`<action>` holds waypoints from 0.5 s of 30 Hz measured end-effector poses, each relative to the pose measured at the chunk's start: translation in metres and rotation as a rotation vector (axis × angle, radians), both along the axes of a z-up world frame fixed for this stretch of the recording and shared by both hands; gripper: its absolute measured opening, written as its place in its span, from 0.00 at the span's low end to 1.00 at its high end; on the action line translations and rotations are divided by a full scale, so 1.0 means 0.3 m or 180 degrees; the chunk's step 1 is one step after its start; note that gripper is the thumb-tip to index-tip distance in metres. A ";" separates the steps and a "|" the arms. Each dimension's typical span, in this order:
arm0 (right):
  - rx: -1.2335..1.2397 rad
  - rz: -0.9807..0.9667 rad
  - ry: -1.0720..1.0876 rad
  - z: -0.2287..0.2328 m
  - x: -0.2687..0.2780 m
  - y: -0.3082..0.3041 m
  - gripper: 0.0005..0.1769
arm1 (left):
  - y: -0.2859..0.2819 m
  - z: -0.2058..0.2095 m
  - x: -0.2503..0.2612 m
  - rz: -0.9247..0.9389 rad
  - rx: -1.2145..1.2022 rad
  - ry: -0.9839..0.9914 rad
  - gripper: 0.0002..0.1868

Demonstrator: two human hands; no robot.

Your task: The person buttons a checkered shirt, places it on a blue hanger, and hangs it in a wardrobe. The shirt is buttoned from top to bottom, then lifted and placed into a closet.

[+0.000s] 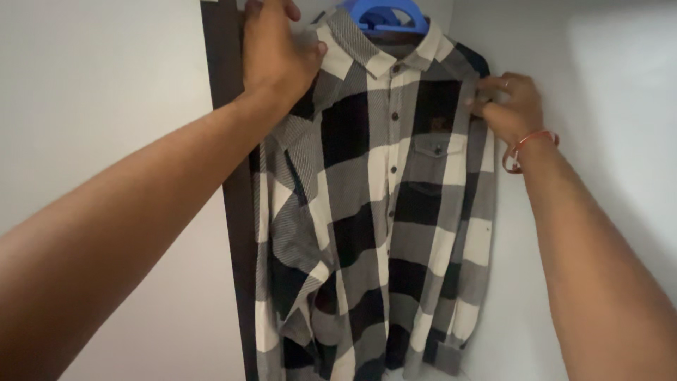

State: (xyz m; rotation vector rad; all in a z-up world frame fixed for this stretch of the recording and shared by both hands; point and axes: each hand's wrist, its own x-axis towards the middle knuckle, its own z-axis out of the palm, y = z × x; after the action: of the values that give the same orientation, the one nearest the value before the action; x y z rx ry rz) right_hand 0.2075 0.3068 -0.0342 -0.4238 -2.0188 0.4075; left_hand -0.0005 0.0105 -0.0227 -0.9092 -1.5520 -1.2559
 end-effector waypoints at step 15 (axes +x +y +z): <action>0.0782 0.0171 -0.0288 -0.062 -0.012 -0.073 0.09 | 0.053 -0.078 0.226 -0.0508 -0.0835 0.0099 0.12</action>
State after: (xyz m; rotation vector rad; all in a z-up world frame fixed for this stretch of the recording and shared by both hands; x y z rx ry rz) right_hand 0.2038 0.2849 -0.0527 -0.2398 -2.1397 0.1718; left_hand 0.0674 0.0264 -0.0460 -1.2353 -1.6716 -1.1575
